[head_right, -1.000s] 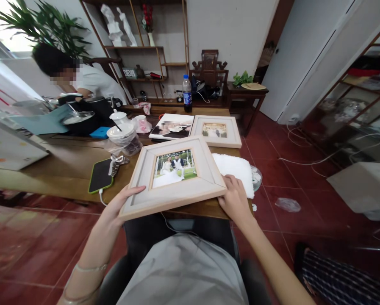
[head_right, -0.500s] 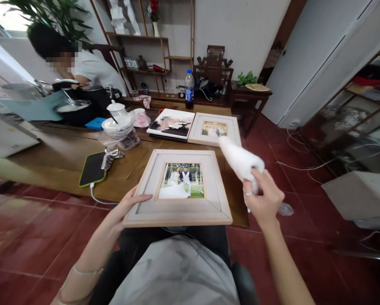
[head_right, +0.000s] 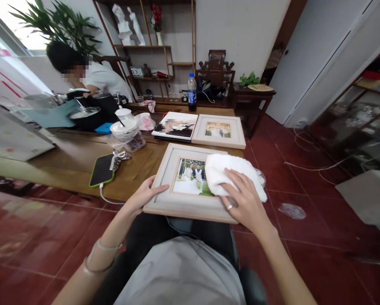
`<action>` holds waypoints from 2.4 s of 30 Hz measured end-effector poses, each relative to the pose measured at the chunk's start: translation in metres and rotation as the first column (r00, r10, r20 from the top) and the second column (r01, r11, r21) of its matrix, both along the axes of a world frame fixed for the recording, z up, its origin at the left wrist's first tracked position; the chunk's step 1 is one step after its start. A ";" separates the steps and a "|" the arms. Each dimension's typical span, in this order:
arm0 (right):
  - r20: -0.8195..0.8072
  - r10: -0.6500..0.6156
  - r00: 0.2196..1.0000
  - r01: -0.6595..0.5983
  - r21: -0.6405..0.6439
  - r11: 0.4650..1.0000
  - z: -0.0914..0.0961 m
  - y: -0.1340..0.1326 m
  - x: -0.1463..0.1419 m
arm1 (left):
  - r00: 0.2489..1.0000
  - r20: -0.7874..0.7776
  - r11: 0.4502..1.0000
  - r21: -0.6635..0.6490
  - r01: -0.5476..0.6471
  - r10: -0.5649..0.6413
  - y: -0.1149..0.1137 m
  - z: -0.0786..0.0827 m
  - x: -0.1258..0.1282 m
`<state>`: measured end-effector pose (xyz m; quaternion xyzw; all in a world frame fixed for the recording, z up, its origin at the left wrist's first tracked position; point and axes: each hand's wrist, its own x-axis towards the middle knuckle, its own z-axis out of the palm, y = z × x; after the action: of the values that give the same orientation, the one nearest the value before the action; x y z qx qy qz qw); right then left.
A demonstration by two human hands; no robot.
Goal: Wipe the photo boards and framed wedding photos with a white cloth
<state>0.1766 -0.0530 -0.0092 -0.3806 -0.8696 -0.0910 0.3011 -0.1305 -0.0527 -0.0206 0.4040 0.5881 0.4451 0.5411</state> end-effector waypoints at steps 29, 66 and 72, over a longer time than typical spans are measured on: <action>-0.072 -0.158 0.985 0.152 -0.083 0.985 -0.023 0.039 -0.015 | 0.694 -0.720 0.584 0.563 0.585 -0.001 0.067 -0.023 -0.004; 0.298 -0.160 0.941 0.178 -0.033 0.984 -0.003 0.098 -0.034 | 0.688 -0.726 0.664 0.515 0.542 0.002 0.073 -0.026 -0.005; 0.317 -0.117 0.941 0.148 -0.077 0.986 -0.003 0.099 -0.034 | 0.706 -0.707 0.649 0.521 0.555 -0.036 0.075 -0.023 -0.007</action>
<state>0.1430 0.0458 -0.0117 -0.4339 -0.8819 -0.1263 0.1341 -0.1377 0.0224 -0.0440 0.8008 0.4392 0.3656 0.1796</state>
